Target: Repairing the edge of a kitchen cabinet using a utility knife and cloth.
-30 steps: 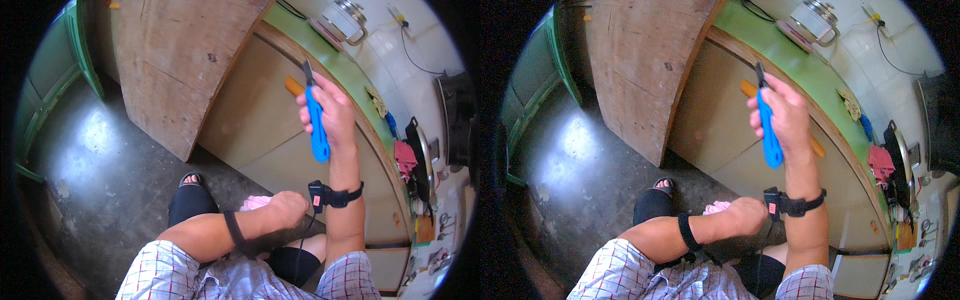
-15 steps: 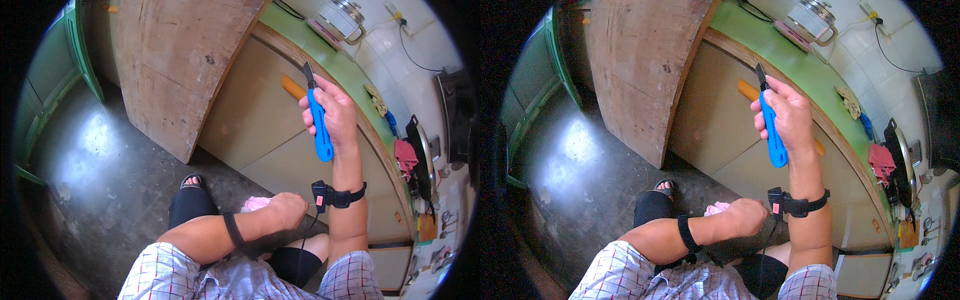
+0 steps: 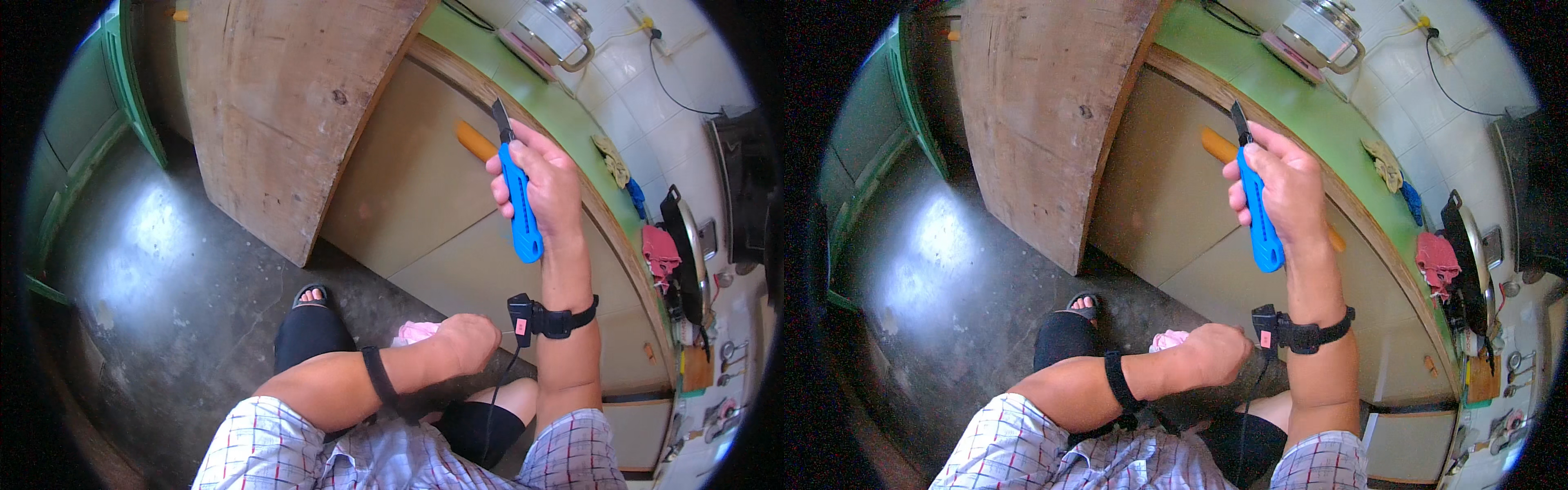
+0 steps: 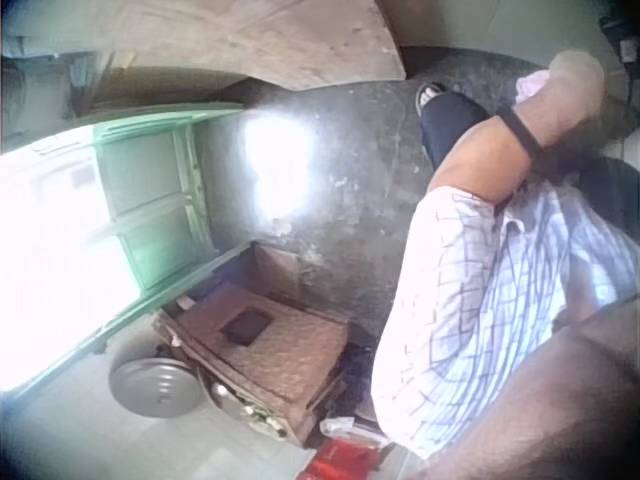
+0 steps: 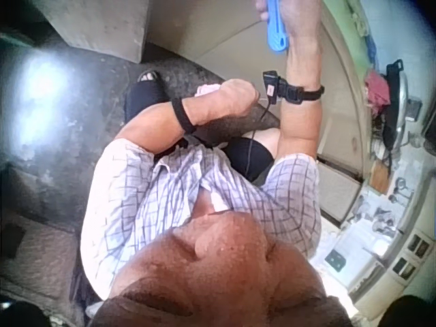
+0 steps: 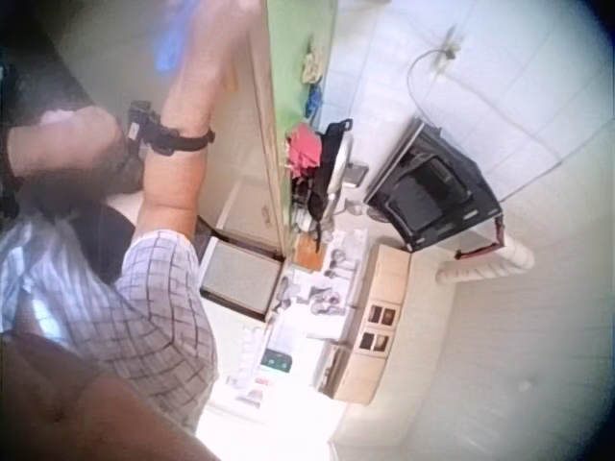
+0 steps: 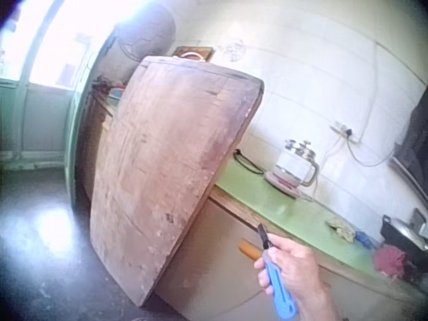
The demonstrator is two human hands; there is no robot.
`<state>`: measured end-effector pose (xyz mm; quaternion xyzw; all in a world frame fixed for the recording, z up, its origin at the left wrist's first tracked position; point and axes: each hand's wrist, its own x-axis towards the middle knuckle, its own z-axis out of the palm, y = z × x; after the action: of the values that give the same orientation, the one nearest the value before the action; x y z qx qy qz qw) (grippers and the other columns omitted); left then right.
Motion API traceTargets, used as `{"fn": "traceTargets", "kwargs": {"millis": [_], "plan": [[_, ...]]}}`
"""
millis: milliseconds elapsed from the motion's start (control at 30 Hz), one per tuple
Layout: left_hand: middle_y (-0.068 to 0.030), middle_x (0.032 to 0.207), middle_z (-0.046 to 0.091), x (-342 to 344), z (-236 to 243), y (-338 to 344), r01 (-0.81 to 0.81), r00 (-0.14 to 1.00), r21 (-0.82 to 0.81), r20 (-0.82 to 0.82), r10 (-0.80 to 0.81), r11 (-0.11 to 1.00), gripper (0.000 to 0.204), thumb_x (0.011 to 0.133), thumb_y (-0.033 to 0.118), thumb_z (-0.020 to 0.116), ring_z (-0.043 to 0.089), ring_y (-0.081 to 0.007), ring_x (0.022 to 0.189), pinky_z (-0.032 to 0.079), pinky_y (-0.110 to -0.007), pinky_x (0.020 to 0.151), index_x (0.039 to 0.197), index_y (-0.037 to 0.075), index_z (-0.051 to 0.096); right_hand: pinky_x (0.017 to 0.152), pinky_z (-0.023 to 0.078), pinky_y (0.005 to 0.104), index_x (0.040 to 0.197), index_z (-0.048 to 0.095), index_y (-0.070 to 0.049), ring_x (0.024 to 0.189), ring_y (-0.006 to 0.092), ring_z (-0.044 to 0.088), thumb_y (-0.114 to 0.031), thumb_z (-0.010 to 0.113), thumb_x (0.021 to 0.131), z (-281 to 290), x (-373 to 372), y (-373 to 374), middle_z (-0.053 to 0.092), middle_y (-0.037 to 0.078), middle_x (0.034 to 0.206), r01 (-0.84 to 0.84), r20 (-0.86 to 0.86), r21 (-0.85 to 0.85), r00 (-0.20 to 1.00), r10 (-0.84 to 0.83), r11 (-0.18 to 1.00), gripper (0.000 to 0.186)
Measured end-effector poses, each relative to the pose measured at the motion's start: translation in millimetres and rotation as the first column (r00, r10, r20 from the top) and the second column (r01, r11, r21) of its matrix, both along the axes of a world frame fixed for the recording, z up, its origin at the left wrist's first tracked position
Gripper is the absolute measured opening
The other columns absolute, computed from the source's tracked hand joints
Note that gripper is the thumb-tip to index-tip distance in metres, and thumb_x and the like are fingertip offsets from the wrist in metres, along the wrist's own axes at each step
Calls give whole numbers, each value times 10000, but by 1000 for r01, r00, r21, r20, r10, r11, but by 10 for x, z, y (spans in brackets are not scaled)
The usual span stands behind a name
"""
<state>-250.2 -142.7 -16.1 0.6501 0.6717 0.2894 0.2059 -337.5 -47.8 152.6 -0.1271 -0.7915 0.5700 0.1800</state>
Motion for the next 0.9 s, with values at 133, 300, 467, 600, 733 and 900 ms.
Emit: {"fn": "traceTargets", "kwargs": {"millis": [133,300,467,600,733,900], "plan": [[-201,899,725,-28,-144,37,11,1000,60,4,-11,998,136,744,145,662,714,-360,890,573,-440,788,807,46,730,414,479,279,1452,427,71,531,153,606,-134,550,992,25,-24,-40,666,135,827,4,-11,-10,1000,-4,1000,518],[-180,965,745,-53,-8,-9,41,999,-17,8,-40,999,173,793,161,671,720,-335,975,566,-402,854,891,69,779,418,483,272,1445,447,63,535,146,607,-130,553,982,25,-73,-62,668,123,830,-20,-9,-13,1000,20,1000,513],[-180,965,745,-41,19,-40,31,999,-33,-9,-31,999,177,786,149,671,718,-336,980,563,-396,862,903,71,778,430,487,273,1427,466,64,543,142,610,-143,559,979,12,39,7,673,121,832,35,17,21,999,-36,999,502],[-180,971,745,-86,42,-53,45,999,-85,-10,-46,995,173,790,142,664,718,-335,982,562,-397,861,903,75,777,405,478,281,1430,458,70,531,150,610,-135,551,985,21,-71,-82,675,145,829,24,-7,3,1000,-24,1000,500],[-181,981,745,-20,-31,-25,22,1000,-26,3,-21,999,171,794,138,658,718,-328,985,562,-399,862,902,80,778,417,471,276,1455,410,76,542,157,601,-143,544,998,29,40,18,675,152,849,13,-7,-16,1000,-13,1000,524],[-177,986,745,-70,-12,-57,35,999,-86,-31,-38,996,174,799,133,651,719,-327,980,560,-395,865,905,78,777,407,478,277,1434,450,72,527,150,607,-141,536,994,22,19,-72,665,137,819,30,-9,5,1000,-30,1000,496]]}}
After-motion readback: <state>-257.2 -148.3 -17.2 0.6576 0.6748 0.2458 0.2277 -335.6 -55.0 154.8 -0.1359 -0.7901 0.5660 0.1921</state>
